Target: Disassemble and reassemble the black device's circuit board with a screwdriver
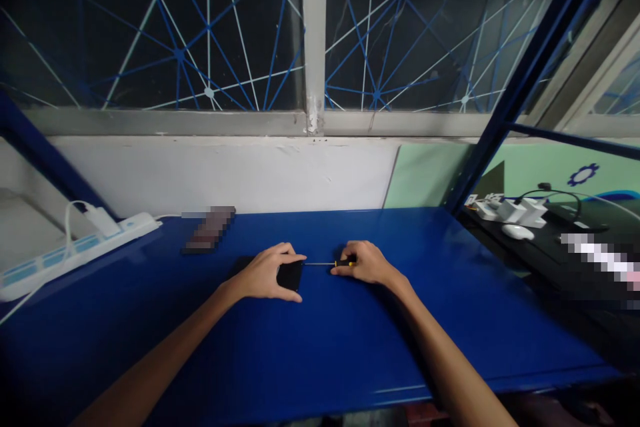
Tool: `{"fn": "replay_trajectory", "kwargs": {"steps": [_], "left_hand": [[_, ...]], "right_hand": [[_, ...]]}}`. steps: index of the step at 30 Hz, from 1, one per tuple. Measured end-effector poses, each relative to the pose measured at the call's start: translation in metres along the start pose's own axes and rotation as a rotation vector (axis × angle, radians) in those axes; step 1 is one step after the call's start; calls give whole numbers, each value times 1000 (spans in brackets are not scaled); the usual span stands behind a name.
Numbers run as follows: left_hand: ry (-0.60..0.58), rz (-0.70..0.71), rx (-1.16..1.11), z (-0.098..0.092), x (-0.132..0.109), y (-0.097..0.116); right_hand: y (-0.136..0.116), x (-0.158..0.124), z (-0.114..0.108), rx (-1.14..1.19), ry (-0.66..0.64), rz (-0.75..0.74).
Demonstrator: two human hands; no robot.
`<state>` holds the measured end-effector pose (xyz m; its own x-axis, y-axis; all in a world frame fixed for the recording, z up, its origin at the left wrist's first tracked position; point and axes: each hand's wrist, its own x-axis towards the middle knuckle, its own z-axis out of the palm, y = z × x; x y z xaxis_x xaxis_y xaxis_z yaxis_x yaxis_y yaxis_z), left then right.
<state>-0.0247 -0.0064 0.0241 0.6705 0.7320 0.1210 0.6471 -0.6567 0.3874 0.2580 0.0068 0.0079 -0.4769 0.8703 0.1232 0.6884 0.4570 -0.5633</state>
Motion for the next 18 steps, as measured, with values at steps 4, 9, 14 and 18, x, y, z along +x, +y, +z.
{"fn": "replay_trajectory", "kwargs": {"steps": [4,9,14,18], "left_hand": [[4,12,-3,0,0,0],[-4,6,-2,-1,-1,1],[-5,2,-7,-1,-1,2],[-5,3,1,0,-1,1]], "right_hand": [[3,1,4,20,4,3],[0,0,8,50,-40,16],[-5,-1,5,81,-43,8],[-4,-2,0,111,-50,8]]}}
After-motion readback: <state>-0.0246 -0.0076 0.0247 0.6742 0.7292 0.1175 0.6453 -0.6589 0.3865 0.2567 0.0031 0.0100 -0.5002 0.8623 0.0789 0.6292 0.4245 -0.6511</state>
